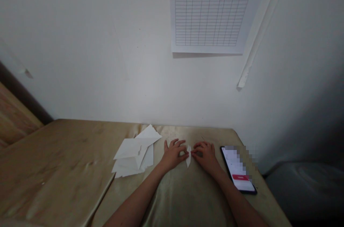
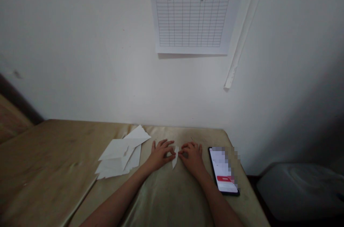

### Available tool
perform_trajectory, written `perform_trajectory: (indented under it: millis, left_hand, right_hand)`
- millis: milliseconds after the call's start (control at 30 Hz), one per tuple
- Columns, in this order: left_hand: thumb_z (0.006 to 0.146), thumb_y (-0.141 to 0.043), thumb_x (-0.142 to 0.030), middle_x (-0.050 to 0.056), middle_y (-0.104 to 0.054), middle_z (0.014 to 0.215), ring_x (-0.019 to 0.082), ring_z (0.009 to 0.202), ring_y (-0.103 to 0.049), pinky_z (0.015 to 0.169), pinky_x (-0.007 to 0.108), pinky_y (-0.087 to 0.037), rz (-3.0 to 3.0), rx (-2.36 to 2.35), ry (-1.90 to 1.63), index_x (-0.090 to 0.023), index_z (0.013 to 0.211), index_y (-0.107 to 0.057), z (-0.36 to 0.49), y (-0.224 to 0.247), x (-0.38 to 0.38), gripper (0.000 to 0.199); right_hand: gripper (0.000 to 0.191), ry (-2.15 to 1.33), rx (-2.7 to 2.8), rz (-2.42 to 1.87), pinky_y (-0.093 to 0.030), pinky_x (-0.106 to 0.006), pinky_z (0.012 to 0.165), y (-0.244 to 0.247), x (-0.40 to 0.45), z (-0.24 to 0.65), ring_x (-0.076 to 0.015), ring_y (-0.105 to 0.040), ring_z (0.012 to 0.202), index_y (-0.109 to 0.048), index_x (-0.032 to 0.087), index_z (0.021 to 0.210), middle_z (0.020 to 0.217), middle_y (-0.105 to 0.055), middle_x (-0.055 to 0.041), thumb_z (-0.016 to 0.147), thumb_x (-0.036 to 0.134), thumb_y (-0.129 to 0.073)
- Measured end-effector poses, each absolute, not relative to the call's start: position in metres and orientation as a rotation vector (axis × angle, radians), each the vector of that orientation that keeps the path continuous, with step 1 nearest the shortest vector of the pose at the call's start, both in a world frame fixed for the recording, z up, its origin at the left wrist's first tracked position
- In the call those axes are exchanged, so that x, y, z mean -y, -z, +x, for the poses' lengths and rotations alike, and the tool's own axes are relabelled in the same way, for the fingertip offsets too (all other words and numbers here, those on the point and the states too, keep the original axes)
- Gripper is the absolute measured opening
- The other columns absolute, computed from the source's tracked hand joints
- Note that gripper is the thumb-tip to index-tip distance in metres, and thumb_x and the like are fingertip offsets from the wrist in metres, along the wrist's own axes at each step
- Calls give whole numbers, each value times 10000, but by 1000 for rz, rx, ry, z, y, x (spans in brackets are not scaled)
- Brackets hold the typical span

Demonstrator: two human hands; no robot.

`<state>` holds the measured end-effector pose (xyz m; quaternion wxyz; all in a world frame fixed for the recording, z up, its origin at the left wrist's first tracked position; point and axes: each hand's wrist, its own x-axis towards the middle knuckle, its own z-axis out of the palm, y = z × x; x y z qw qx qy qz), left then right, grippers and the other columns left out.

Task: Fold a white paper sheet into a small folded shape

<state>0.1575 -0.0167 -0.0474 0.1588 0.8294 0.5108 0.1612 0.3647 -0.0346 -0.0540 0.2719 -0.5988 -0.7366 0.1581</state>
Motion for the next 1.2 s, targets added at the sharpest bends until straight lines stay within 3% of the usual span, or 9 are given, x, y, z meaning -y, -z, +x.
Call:
perform_trajectory:
  millis: [167, 433, 867, 1200]
  left_hand:
    - [869, -695, -395, -46, -523, 1479, 318, 1422, -346, 1103, 790, -24, 2383, -1489, -506, -330, 961, -689, 163, 50, 17, 113]
    - [817, -738, -416, -31, -481, 1516, 344, 1450, -299, 1088, 810, -32, 2385, -1465, -393, -337, 1004, -672, 161, 40, 19, 213]
    - [706, -804, -530, -4, -374, 1594, 379, 1497, -220, 1110, 801, -9, 2393, -1392, -284, -390, 1240, -573, 155, 38, 23, 599]
    - [673, -769, -658, -24, -352, 1607, 378, 1499, -225, 1182, 704, -63, 2445, -1441, -282, -473, 1380, -512, 150, 43, 19, 775]
  right_hand:
    - [114, -412, 2001, -1620, -195, -506, 1111, 54, 34, 364, -254, -489, 1219, -775, 336, 898, 1161, -687, -8, 859, 328, -668]
    - [113, -402, 1990, -1605, -173, -529, 1120, 55, 35, 364, -253, -494, 1206, -769, 341, 875, 1149, -685, 0, 868, 320, -659]
    - [113, -372, 2018, -1578, -213, -526, 1103, 59, 33, 365, -264, -497, 1199, -768, 337, 910, 1146, -682, -20, 864, 340, -665]
    - [158, -359, 2088, -1574, -220, -503, 1134, 57, 38, 366, -247, -463, 1245, -763, 429, 996, 1195, -629, -20, 891, 380, -654]
